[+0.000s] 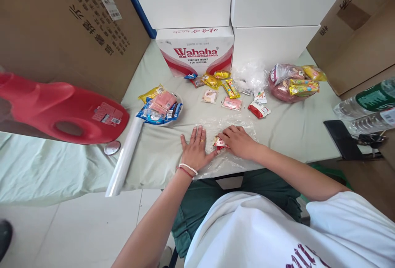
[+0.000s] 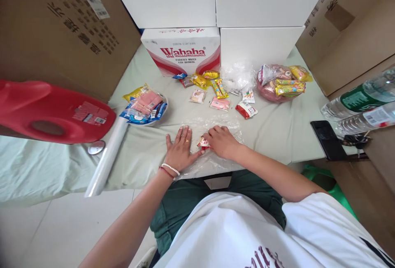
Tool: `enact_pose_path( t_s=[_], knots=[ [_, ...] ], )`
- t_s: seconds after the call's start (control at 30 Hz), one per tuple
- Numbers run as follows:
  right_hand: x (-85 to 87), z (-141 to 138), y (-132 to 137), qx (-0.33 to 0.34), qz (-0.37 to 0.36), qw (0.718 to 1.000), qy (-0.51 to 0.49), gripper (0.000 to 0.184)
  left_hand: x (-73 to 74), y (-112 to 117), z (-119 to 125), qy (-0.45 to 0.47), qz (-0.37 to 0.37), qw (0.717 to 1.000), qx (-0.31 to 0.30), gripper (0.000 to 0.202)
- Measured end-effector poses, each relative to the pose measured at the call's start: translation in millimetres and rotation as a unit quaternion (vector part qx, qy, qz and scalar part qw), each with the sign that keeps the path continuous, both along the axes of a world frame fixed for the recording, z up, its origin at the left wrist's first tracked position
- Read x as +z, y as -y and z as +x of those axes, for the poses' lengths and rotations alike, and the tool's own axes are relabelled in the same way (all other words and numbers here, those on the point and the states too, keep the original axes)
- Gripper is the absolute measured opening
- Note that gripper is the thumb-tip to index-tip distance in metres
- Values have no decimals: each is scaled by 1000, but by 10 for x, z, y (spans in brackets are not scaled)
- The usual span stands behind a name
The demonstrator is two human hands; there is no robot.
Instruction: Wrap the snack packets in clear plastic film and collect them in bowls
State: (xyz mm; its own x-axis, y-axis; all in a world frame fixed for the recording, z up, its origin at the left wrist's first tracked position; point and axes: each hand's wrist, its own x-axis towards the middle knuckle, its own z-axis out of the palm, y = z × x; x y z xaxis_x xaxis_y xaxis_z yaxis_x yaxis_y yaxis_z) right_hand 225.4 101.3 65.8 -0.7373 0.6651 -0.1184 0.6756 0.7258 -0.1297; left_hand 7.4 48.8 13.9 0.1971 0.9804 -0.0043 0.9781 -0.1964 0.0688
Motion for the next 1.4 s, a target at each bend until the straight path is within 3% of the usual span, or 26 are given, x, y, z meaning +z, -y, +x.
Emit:
enact_pose_path(
  t_s=[0.17, 0.43, 0.6, 0.8, 0.87, 1.03, 1.2, 1.4],
  knots=[
    [-155, 207, 11, 32, 43, 998, -40, 47, -13, -1, -2, 0, 4, 1000, -3, 101],
    [-109, 228, -84, 43, 58, 993, -98, 53, 9, -21, -40, 25, -5, 1000, -6, 73],
    [-193, 145, -77, 78, 8, 993, -83, 55, -15, -21, -31, 37, 6, 999, 14, 65],
    [-48, 86, -71, 98, -75, 988, -89, 86, -48, -20, -13, 23, 9, 1000, 12, 69],
    [-12, 17, -51, 102, -70, 988, -87, 82, -59, -21, -22, 19, 7, 1000, 14, 69],
    [-47, -14, -59, 104, -53, 989, -93, 46, -67, -28, -33, 11, 2, 1000, 15, 69],
    [-115, 121, -163, 72, -28, 985, -152, 49, -49, -34, -20, 8, -6, 1000, 16, 68],
    [-223, 106, -106, 67, 2, 994, -92, 53, -49, -30, -8, 12, -1, 1000, 20, 68]
  ],
)
